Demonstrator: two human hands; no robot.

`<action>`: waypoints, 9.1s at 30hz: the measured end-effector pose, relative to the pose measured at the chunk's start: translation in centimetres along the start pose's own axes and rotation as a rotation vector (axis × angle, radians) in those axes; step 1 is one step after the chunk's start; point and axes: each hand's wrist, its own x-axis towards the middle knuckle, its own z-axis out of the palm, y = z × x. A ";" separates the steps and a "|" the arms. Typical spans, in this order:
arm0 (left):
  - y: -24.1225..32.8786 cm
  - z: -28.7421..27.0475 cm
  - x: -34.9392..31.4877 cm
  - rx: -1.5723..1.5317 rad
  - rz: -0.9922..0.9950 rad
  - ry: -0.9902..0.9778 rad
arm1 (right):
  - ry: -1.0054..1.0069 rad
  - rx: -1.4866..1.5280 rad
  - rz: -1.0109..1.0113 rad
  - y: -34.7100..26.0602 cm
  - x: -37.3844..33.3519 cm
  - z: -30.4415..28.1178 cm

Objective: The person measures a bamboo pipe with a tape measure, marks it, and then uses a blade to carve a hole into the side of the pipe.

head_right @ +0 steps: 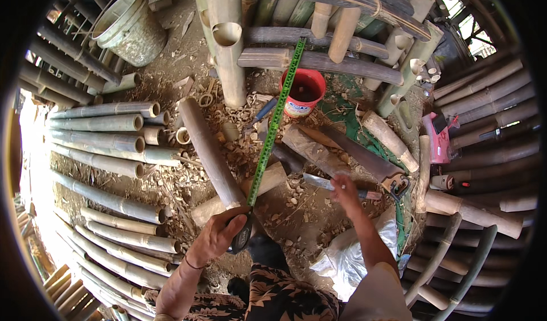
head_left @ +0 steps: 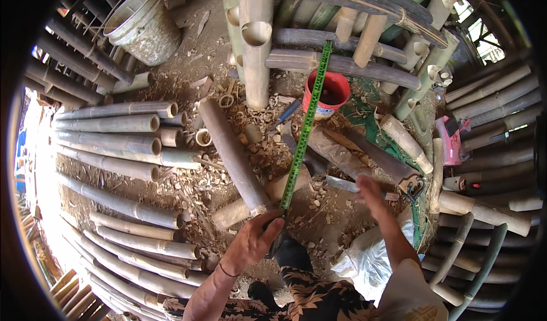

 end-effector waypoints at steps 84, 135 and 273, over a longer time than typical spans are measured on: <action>-30.2 -1.3 -14.4 0.638 -0.578 1.117 | -0.180 -0.840 -0.469 14.7 -2.6 10.7; -49.8 -15.7 -26.9 -1.851 -0.323 1.424 | -0.989 -0.006 0.267 -2.1 -17.6 23.7; -24.5 1.0 -16.6 -1.239 0.214 -0.256 | -1.355 -1.049 -0.925 -6.4 -15.7 32.1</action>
